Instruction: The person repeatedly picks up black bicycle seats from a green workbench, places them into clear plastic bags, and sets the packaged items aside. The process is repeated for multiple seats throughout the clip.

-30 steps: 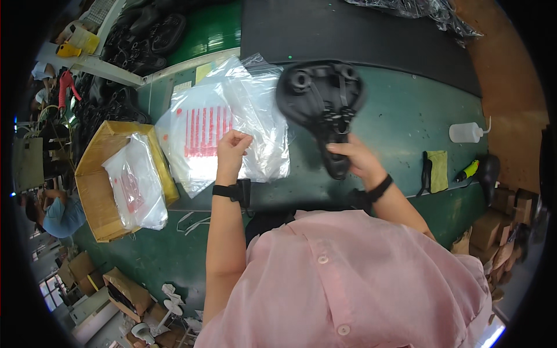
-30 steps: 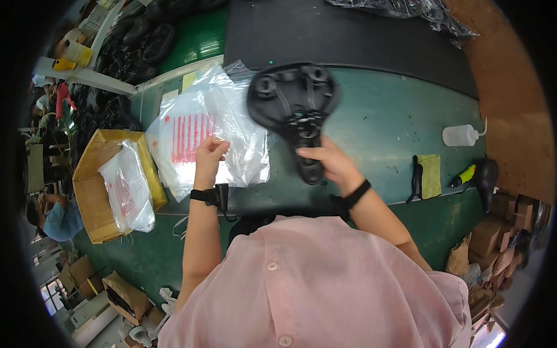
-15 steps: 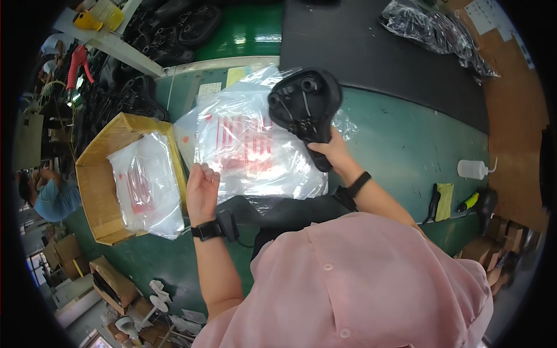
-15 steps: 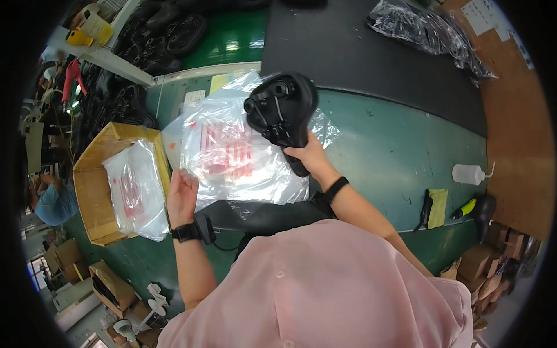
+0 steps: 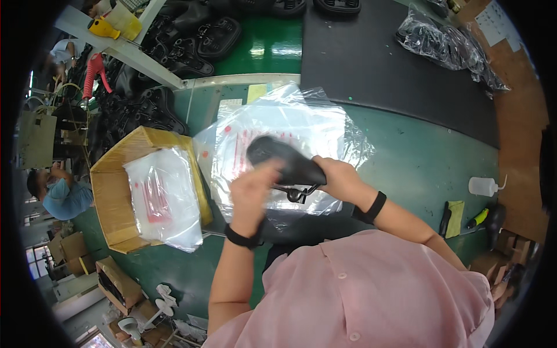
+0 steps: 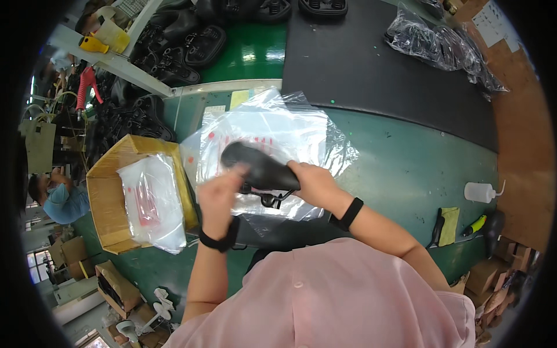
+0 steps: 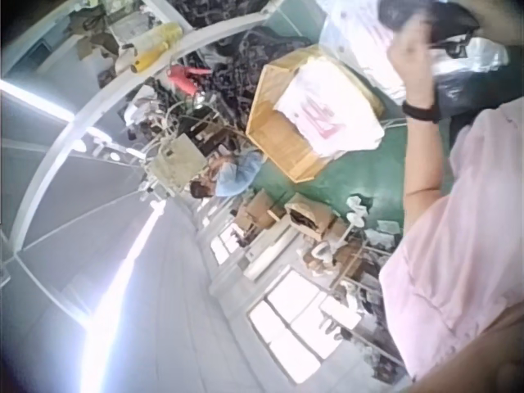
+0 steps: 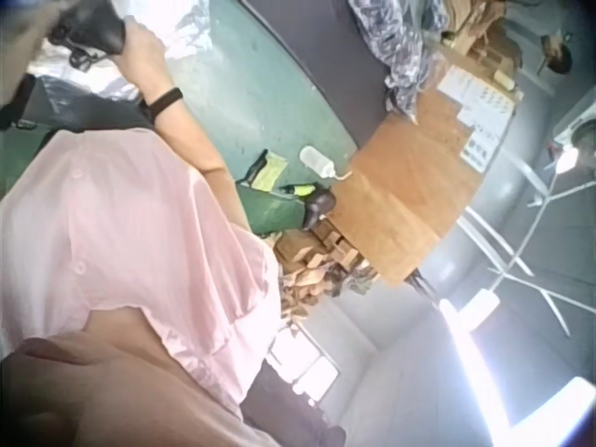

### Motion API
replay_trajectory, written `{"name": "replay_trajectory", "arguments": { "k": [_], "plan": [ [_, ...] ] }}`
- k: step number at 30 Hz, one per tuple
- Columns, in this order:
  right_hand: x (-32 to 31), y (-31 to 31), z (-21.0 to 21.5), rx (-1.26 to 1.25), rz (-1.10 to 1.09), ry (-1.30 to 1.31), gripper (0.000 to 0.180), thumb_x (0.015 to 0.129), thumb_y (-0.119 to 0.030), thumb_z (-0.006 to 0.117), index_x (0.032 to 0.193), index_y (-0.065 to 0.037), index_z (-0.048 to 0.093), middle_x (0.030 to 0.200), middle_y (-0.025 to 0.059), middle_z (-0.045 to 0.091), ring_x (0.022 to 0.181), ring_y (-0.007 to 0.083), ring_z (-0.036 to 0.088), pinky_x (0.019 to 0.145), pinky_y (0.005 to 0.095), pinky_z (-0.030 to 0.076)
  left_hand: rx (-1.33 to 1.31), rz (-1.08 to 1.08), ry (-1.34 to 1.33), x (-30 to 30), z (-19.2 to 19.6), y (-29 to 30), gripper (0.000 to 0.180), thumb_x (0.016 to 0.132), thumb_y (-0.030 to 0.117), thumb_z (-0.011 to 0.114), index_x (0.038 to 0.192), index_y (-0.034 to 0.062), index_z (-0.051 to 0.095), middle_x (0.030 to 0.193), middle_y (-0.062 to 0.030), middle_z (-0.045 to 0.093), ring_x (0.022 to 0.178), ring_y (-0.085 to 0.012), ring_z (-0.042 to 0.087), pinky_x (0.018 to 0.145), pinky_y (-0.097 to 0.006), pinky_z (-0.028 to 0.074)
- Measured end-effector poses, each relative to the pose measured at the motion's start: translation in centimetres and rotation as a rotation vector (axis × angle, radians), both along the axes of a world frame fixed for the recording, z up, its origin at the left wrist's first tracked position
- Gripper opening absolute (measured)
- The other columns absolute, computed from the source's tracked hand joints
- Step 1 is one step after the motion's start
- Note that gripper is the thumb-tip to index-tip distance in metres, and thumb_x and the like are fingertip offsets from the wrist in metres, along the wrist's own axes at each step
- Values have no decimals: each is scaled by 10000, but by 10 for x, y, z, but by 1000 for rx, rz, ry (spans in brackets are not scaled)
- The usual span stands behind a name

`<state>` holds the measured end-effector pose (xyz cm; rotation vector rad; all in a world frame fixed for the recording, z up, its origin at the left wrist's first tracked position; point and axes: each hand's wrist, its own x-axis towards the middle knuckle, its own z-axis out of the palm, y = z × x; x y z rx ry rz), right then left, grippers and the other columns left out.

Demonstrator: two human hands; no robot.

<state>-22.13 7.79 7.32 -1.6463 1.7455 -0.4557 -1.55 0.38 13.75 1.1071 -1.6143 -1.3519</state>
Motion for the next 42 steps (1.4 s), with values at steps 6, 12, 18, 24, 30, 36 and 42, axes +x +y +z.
{"name": "replay_trajectory", "arguments": {
  "k": [6,12,18,24,30,36,42],
  "plan": [
    [-7,3,3,218,-492,-1079,523,776,-96,738,1220,50,503,1102,81,613,1001,172,571,886,309,454,-90,-254,-230,10,-9,4,199,868,124,603,1024,81,718,723,-99,681,621,-188,652,576,-276,508],
    [-31,-42,18,-10,-803,-1075,700,782,-82,731,1366,27,361,1147,120,596,1046,173,555,910,302,450,-389,-865,-17,-108,28,40,340,844,166,646,1180,115,635,911,-67,668,713,-236,612,684,-337,500],
    [-235,-68,24,-356,-625,-651,379,883,-166,599,1218,6,556,1073,128,623,1055,214,571,889,300,462,-120,-454,-121,-99,-33,-84,369,861,117,616,1225,63,594,1139,-148,640,1054,-312,565,953,-367,416],
    [-252,-236,25,-420,-954,-1317,564,940,-396,548,1292,33,447,1266,229,518,1167,330,530,995,466,448,-218,-185,-540,-26,-151,-96,467,833,200,656,1266,66,548,1345,-160,481,1211,-367,426,1033,-440,331],
    [-64,-448,-61,41,-445,-851,595,832,-337,657,1244,59,494,1211,173,538,1080,267,531,877,391,465,-185,-242,-462,-24,-154,-94,470,789,165,669,1244,98,572,1325,-131,496,1203,-351,433,1025,-439,341],
    [28,-523,-110,-109,-889,-950,557,724,-179,681,1147,120,475,1093,244,582,976,317,589,821,390,481,-244,-240,-455,-20,-157,-94,458,780,157,666,1226,100,581,1317,-112,508,1187,-336,455,1011,-440,364],
    [-29,-408,-71,-467,-627,-1073,498,719,-25,602,1190,60,464,1085,148,585,980,228,579,880,338,470,-104,47,-250,3,-145,-92,496,782,115,648,1252,7,533,1321,-163,495,1188,-346,474,1046,-432,329]
  ]
}}
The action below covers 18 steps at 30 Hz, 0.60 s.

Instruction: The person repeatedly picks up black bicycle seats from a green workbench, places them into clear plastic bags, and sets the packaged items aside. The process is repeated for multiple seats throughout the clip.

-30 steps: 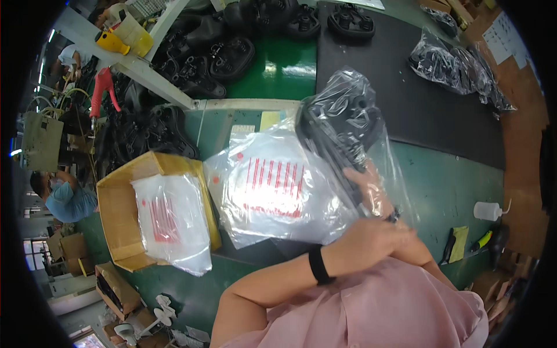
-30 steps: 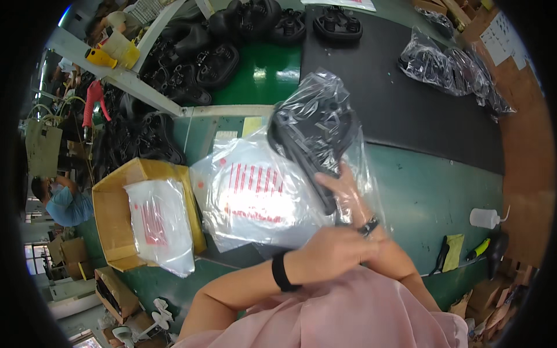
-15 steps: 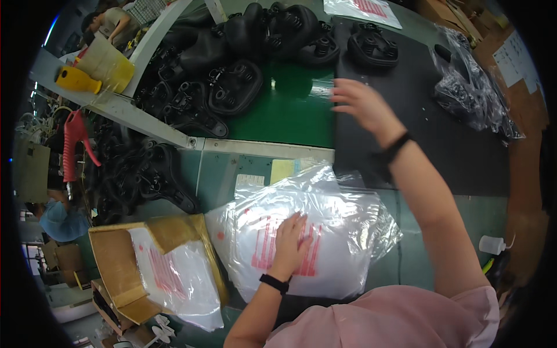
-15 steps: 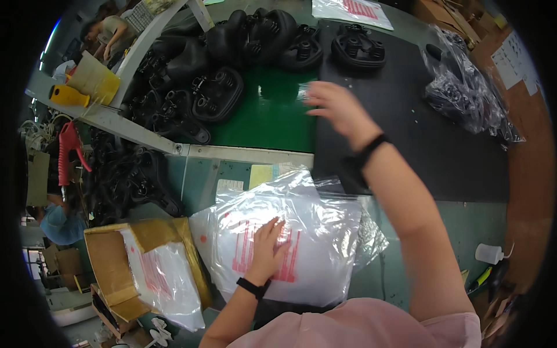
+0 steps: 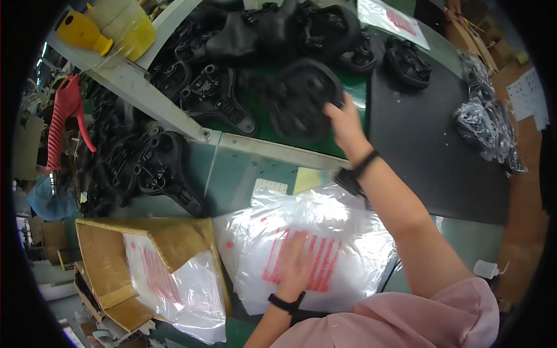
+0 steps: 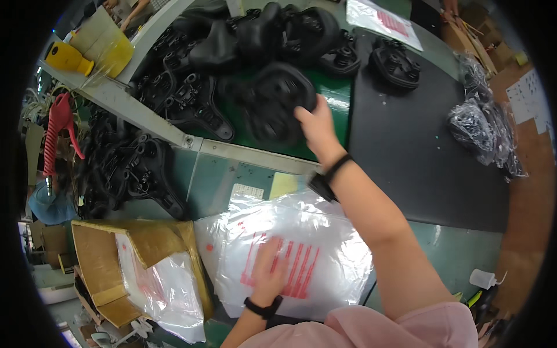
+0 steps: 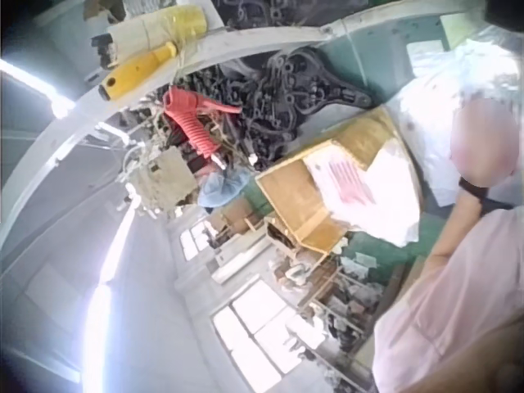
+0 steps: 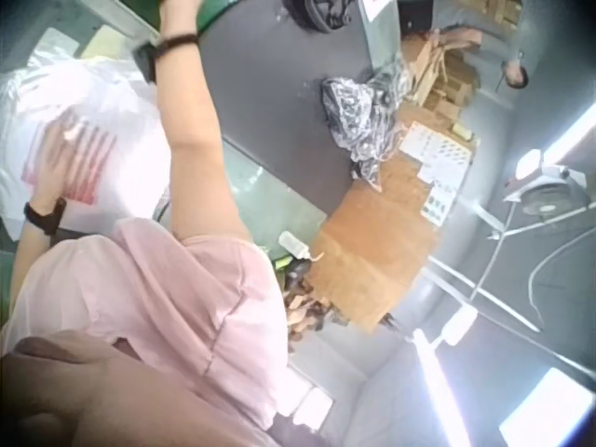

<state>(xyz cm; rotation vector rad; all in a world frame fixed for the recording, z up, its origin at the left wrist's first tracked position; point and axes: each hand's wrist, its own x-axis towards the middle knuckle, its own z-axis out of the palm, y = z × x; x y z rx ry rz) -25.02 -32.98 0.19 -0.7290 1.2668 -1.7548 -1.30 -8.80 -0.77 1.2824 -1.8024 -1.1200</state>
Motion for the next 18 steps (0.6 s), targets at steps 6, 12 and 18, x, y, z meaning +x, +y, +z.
{"name": "replay_trajectory", "arguments": {
  "k": [6,12,18],
  "plan": [
    [-64,206,102,222,354,55,565,630,59,459,1191,12,517,1048,55,601,987,133,577,911,239,424,-341,-179,-185,3,105,-40,870,679,252,778,1380,-37,352,1369,-247,415,1274,-407,381,1080,-457,269],
    [-61,316,180,278,617,269,564,577,5,501,1141,-3,519,1009,69,612,976,125,567,922,233,405,677,-744,429,-50,103,54,696,722,147,794,1302,-17,445,1186,-123,586,1095,-207,553,940,-336,433],
    [-122,449,163,238,70,279,660,760,-166,590,1384,-60,402,1304,115,521,1230,229,450,1015,368,349,845,-415,628,-106,98,147,382,881,107,583,1226,-32,500,1074,-68,619,966,-119,572,830,-270,470]
  ]
}}
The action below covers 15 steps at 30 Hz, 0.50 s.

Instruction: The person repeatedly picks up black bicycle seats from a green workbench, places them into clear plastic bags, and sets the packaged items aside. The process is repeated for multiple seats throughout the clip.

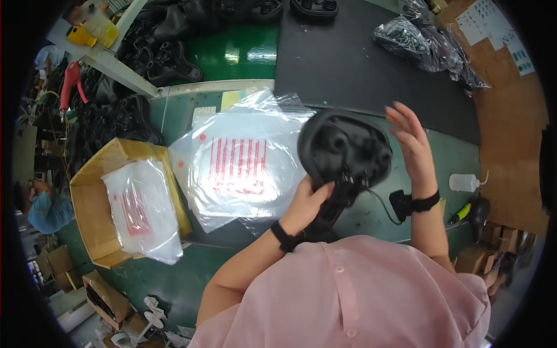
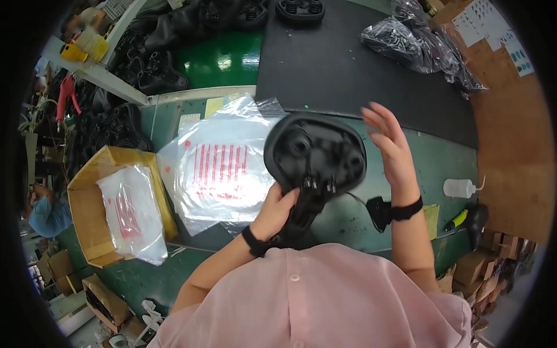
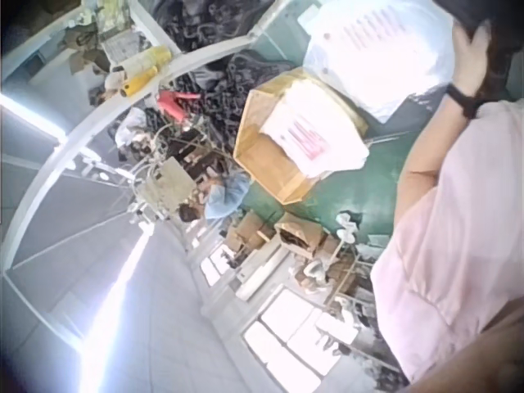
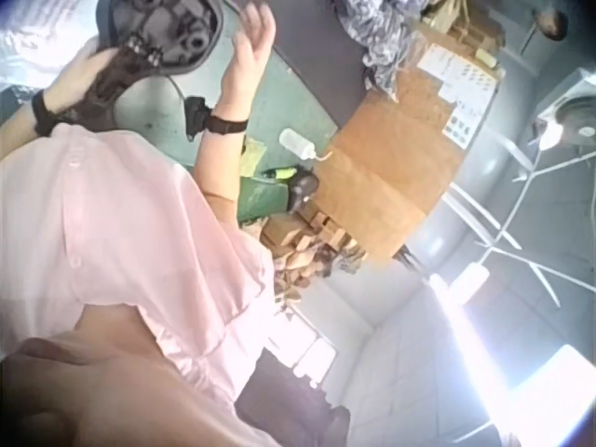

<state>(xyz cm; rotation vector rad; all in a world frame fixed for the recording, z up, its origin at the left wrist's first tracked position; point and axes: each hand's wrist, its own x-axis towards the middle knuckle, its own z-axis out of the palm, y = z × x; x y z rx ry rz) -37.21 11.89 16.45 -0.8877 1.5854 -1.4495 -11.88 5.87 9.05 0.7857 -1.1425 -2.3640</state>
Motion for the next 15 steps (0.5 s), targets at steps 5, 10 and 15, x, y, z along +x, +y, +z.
{"name": "replay_trajectory", "arguments": {
  "k": [5,10,15],
  "plan": [
    [65,101,-105,131,74,-682,622,855,-337,666,1346,-53,410,1145,125,590,995,270,615,781,426,537,69,179,19,-74,-34,49,255,928,193,557,1061,-20,601,1026,-50,624,873,-154,598,770,-313,468],
    [46,120,-136,275,-222,-735,480,852,-193,671,1229,10,453,979,127,632,750,251,662,640,364,567,-1276,21,-832,-53,-72,32,534,868,304,601,1264,-23,457,1131,-192,551,1030,-353,498,881,-439,404],
    [35,144,-157,232,-262,-321,421,842,-180,683,1166,-10,474,920,117,635,661,231,641,589,379,544,-1572,-21,-1234,-38,-108,33,397,813,132,611,1152,-38,494,1094,-185,543,1016,-358,504,815,-424,470]
  ]
}}
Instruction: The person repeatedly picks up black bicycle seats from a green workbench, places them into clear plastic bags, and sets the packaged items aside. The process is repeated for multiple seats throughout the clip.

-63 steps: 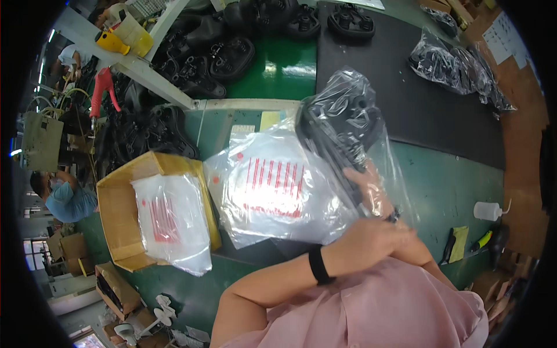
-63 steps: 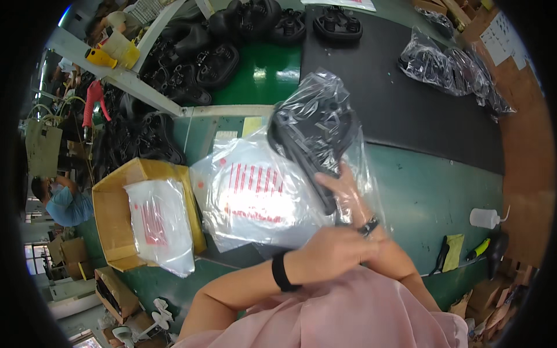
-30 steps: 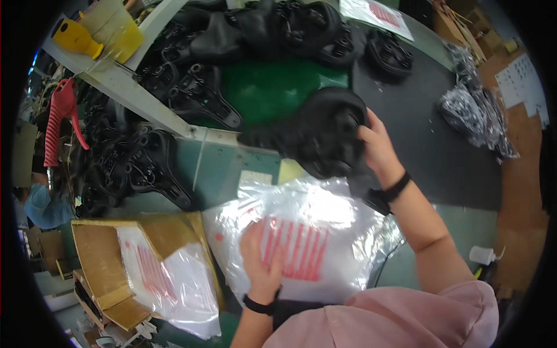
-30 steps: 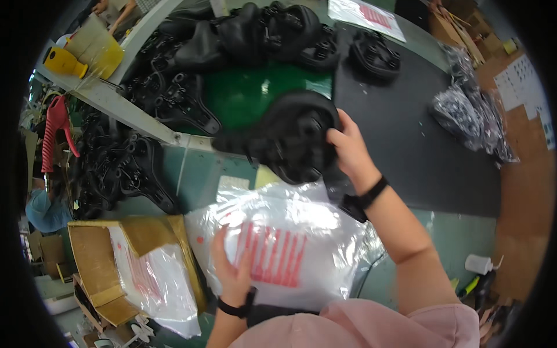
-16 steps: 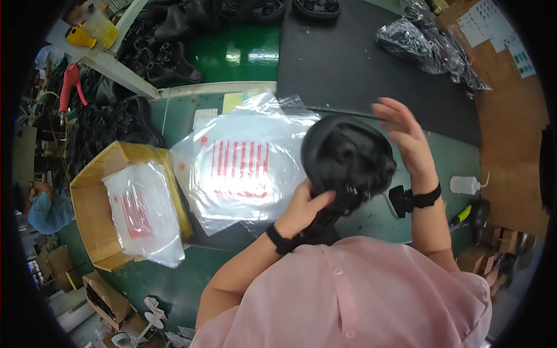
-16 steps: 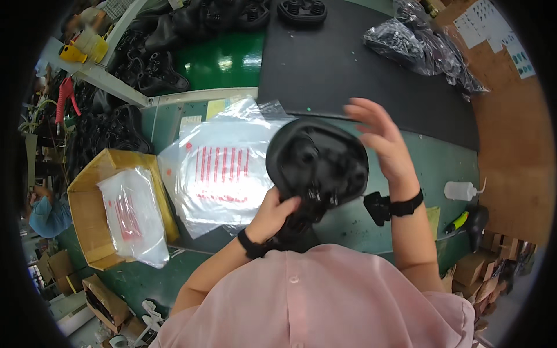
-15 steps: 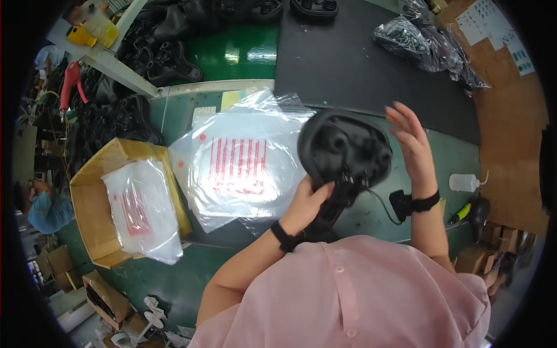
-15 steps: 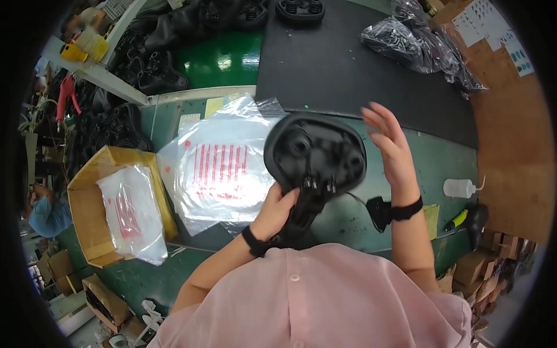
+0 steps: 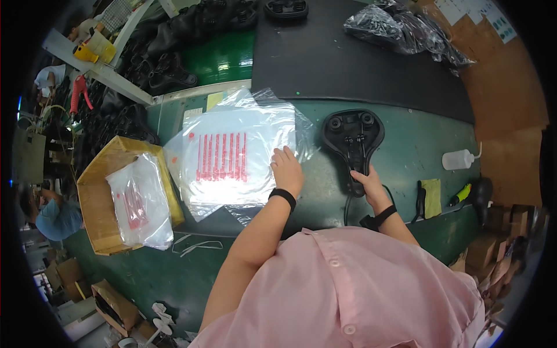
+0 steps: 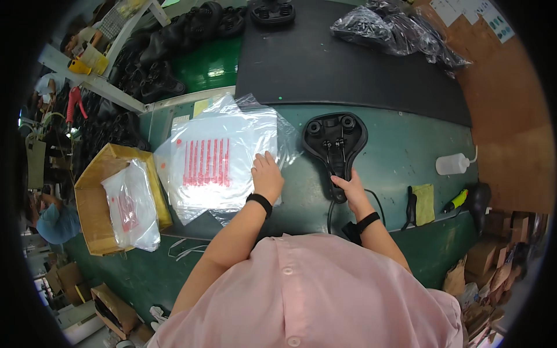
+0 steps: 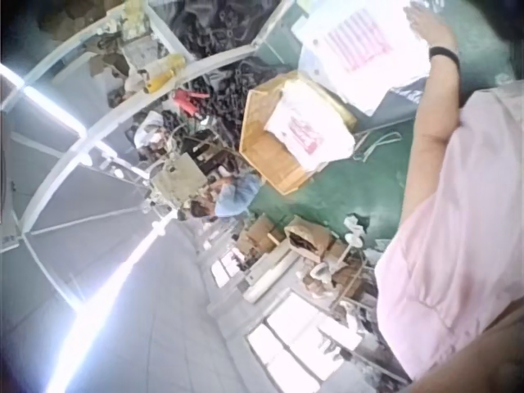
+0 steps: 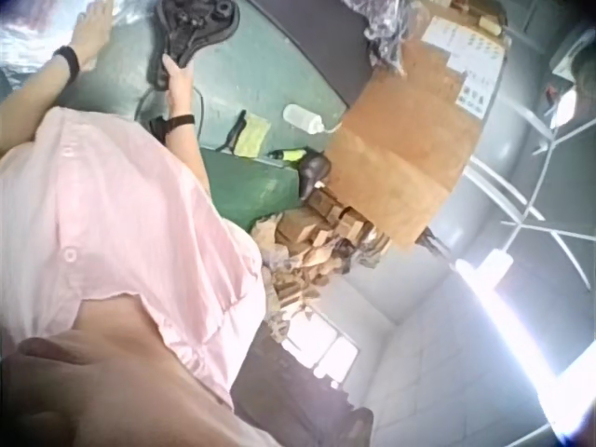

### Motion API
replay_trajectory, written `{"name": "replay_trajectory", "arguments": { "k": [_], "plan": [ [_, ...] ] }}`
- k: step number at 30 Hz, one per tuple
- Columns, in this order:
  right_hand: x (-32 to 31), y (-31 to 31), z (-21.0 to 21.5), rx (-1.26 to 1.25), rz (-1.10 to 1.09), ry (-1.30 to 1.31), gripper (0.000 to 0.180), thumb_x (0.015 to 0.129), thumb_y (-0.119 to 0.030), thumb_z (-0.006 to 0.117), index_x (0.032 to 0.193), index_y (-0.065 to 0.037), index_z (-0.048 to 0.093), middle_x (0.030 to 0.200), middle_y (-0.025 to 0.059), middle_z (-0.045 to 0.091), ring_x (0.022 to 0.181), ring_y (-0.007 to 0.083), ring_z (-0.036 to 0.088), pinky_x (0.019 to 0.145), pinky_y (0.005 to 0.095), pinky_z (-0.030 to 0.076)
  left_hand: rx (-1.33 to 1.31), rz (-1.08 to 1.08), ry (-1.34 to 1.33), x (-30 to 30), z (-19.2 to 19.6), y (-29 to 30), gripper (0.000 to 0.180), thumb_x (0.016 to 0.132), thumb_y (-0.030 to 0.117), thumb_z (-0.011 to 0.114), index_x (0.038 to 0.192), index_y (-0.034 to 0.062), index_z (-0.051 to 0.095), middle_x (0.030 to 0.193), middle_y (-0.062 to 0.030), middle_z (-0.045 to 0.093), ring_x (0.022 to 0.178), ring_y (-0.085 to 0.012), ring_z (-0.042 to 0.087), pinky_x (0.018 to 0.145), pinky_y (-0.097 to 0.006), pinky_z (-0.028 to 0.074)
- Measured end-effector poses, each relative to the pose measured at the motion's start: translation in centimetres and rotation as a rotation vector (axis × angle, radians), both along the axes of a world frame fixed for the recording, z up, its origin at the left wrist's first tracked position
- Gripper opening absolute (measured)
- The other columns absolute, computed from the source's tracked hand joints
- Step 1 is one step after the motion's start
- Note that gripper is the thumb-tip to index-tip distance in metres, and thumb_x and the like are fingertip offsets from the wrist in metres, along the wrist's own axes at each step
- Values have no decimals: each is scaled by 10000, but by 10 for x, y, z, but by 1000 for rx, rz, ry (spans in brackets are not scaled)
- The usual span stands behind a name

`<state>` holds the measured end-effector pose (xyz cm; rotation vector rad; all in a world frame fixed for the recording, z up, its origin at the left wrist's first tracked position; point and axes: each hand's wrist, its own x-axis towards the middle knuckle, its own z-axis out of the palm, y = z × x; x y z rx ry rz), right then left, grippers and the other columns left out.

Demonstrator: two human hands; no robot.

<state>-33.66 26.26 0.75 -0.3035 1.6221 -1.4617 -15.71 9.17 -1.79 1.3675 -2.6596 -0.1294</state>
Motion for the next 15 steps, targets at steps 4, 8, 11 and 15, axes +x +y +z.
{"name": "replay_trajectory", "arguments": {
  "k": [4,8,11,15],
  "plan": [
    [-3,10,-13,17,-91,-450,348,856,-211,663,1102,-10,521,898,127,648,657,228,644,559,362,536,230,-48,119,12,2,-36,166,775,54,603,921,-13,559,830,-190,608,817,-330,622,698,-419,513],
    [0,10,-22,-19,-48,-449,288,871,-241,638,1021,-9,557,867,149,662,627,234,645,522,347,531,502,65,401,48,7,-60,301,807,221,666,652,-4,537,604,-163,543,602,-276,557,604,-401,439],
    [1,5,2,1,9,-416,301,864,-229,645,1045,-11,544,865,159,666,608,236,645,517,341,535,635,236,545,58,20,-64,423,831,313,669,603,-6,510,559,-146,508,551,-255,495,579,-387,402],
    [20,-16,52,-91,149,-323,379,839,-232,676,1107,-24,508,884,174,665,615,244,652,532,344,549,604,223,955,76,-3,-71,407,893,360,622,712,-2,578,605,-47,489,602,-142,418,585,-311,361]
  ]
}}
